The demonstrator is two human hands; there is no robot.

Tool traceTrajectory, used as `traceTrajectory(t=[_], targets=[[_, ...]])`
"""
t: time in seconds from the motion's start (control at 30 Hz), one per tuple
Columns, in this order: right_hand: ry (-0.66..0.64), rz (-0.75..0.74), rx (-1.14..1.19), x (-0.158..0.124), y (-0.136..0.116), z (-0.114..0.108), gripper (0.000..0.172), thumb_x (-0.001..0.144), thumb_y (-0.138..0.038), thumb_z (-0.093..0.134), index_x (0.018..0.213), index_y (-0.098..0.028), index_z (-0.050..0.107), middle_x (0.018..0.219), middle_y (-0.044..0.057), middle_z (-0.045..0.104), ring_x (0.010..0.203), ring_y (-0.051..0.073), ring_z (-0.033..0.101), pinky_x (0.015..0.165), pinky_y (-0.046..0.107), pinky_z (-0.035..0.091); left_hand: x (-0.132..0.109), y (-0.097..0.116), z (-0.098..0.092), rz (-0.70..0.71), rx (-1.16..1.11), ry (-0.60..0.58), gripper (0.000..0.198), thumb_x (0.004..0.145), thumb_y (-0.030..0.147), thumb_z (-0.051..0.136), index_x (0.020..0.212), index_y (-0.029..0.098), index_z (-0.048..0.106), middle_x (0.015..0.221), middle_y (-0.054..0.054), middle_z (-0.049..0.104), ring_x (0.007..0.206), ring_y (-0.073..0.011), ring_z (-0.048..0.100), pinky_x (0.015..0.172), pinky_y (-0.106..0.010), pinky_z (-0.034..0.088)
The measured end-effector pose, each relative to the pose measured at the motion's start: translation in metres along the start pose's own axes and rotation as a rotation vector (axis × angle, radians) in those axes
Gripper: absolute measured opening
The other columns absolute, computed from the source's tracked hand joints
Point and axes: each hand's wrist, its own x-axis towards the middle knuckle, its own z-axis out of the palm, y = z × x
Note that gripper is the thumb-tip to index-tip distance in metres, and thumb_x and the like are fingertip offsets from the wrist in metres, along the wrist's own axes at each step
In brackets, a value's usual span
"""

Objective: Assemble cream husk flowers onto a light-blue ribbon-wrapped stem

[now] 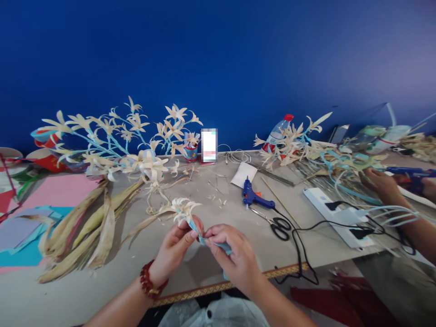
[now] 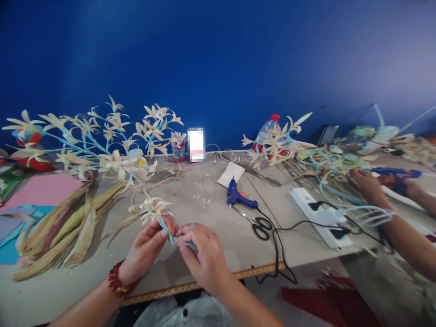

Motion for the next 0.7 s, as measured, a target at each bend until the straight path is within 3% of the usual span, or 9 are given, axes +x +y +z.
traceTrajectory(t=[0.3, 0.5, 0.7], targets=[[0.002, 0.307, 0.538, 0.003, 0.006, 0.006, 0.013, 0.082, -0.023, 0.064, 0.075, -0.019, 0.055, 0.081, 0.003, 0.064, 0.078, 0.016, 0.062, 0.071, 0.029, 0.047, 0.000, 0.002, 0.000, -0.115, -0.185, 0.003, 0.010, 0.080, 0.025, 0.064, 0.077, 0.016, 0.064, 0.095, -0.005, 0.049, 0.084, -0.0170, 0.047, 0.076, -0.028, 0.041], [0.026, 0.549, 0.944, 0.001, 0.008, 0.018, 0.025, 0.072, -0.027, 0.075, 0.069, -0.018, 0.052, 0.071, -0.002, 0.062, 0.061, 0.011, 0.059, 0.061, 0.025, 0.047, -0.001, 0.004, 0.006, -0.171, -0.309, -0.058, 0.012, 0.080, 0.026, 0.064, 0.075, 0.016, 0.062, 0.090, -0.004, 0.047, 0.073, -0.0148, 0.047, 0.062, -0.027, 0.045], [0.045, 0.708, 1.108, -0.003, 0.010, 0.030, 0.029, 0.067, -0.027, 0.079, 0.067, -0.018, 0.051, 0.075, -0.002, 0.062, 0.056, 0.010, 0.059, 0.055, 0.024, 0.048, 0.000, 0.009, 0.008, -0.227, -0.335, -0.052, 0.018, 0.075, 0.032, 0.069, 0.071, 0.017, 0.062, 0.084, -0.003, 0.045, 0.070, -0.0149, 0.046, 0.049, -0.022, 0.045]])
